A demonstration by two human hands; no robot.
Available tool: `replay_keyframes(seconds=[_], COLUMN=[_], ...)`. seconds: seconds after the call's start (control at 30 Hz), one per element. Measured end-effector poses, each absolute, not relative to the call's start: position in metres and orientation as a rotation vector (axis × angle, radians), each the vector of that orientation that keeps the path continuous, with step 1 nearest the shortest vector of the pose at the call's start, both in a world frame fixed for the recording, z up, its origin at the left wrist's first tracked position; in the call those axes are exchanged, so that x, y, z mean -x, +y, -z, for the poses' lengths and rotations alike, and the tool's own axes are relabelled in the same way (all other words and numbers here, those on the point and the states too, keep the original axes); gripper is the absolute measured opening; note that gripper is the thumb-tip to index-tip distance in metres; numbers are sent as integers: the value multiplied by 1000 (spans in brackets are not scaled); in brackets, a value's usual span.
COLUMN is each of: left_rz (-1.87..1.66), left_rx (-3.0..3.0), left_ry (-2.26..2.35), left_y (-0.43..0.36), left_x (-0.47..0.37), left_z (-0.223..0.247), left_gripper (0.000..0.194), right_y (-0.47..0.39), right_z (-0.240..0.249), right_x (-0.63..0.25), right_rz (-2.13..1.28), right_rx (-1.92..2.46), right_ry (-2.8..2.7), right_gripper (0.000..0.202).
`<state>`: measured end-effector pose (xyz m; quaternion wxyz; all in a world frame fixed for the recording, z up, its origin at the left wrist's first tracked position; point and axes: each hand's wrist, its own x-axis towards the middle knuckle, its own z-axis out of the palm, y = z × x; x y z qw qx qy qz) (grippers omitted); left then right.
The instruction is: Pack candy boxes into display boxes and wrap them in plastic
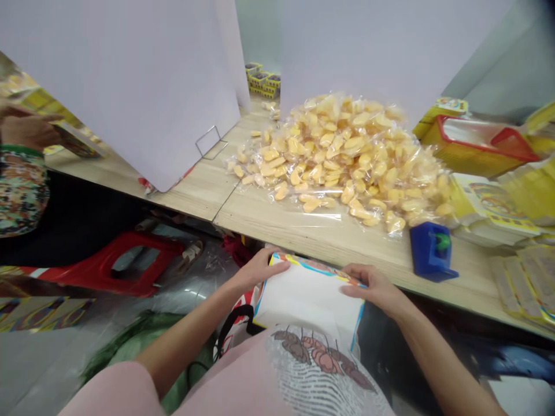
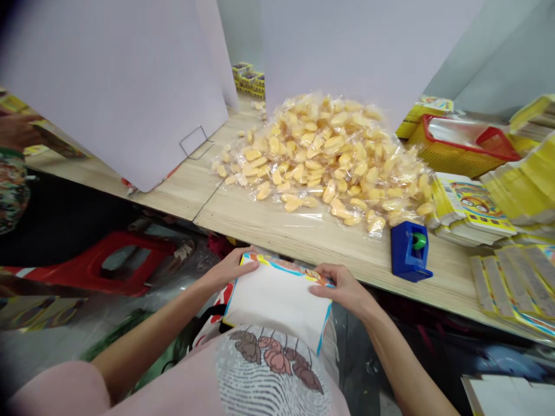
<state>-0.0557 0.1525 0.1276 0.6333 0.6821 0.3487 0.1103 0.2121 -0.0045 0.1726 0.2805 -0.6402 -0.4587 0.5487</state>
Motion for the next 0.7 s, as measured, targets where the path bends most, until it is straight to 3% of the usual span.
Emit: replay_keyframes(seconds=[0.13, 0.23, 0.3, 0.4, 0.5, 0.6, 0.7], left_rz=[-333, -576, -747, -824, -774, -1002, -1262], left_rx=[-1619, -1910, -2147, -2519, -2794, -2842, -2696], left_ry=[646, 453, 305, 177, 43, 28, -53], left_y=[158, 163, 169, 178, 177, 177, 202], left_x=[66, 79, 83, 73, 51, 31, 4], left_z=[-201, -258, -269, -230, -156, -88, -56], left_gripper=[54, 54, 49, 28, 8, 13, 20], right_y=[-29, -49, -51, -36, -18, -6, 14], right_z=[-234, -283, -289, -248, -174, -113, -86], right_x=[-212, -210, -206, -203, -206, -218, -240], right_rz=[-1316, -786, -482, -324, -196, -34, 115], right_rx=[1659, 1623, 1627, 1708, 1802, 1865, 1937], right_ry=[-1210, -1454, -1617, -1845, -2003, -2191, -2238], right_gripper=[33, 31, 26, 7, 12, 18, 15])
